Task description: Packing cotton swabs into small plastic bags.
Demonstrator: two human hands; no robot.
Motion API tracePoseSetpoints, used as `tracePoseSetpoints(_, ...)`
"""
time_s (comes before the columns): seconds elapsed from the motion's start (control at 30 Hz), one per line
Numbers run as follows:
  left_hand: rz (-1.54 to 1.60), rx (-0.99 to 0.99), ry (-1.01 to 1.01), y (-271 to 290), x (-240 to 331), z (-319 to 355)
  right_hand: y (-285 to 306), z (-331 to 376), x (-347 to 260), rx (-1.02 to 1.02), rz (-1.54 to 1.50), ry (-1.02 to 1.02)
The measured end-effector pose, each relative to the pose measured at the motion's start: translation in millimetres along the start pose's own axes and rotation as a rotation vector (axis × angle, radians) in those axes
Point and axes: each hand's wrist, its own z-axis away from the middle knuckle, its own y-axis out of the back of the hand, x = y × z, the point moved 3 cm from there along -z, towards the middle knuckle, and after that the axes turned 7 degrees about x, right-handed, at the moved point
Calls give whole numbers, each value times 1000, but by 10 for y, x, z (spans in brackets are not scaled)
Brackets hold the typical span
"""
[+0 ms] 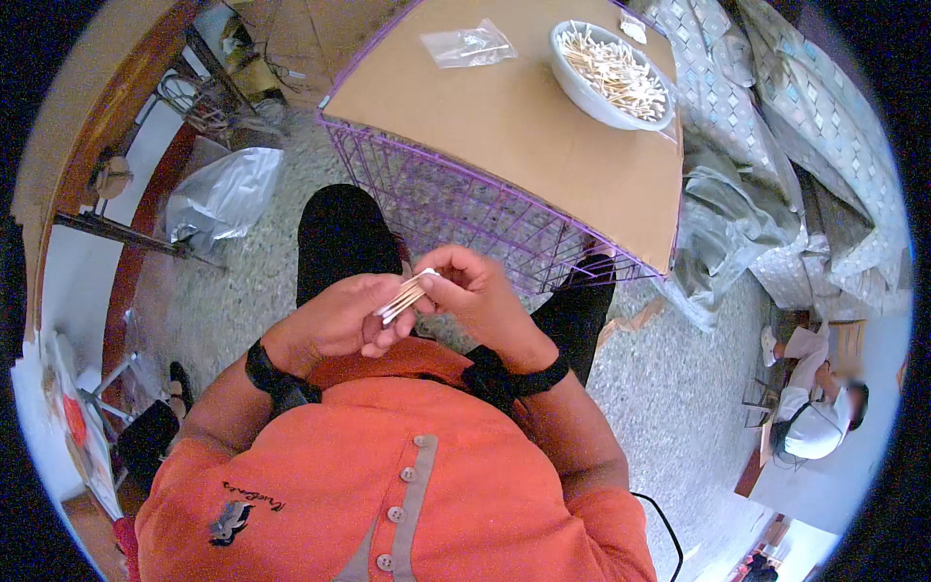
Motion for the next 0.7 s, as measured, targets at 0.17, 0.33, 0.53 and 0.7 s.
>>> tracePoseSetpoints(0.17, 0, 62, -88, 54, -29, 96, -21, 33, 2, 61, 153, 37)
tracePoseSetpoints(0.33, -279, 127, -140, -59, -64, 112, -32, 116, -14, 80, 229, 67)
tracePoseSetpoints(0.53, -301, 102, -172, -142, -71, 129, -106, 178, -141, 24, 99, 30)
tracePoseSetpoints(0.7, -539, 137, -205, -236, 120, 75, 29, 192, -191, 15, 53, 72)
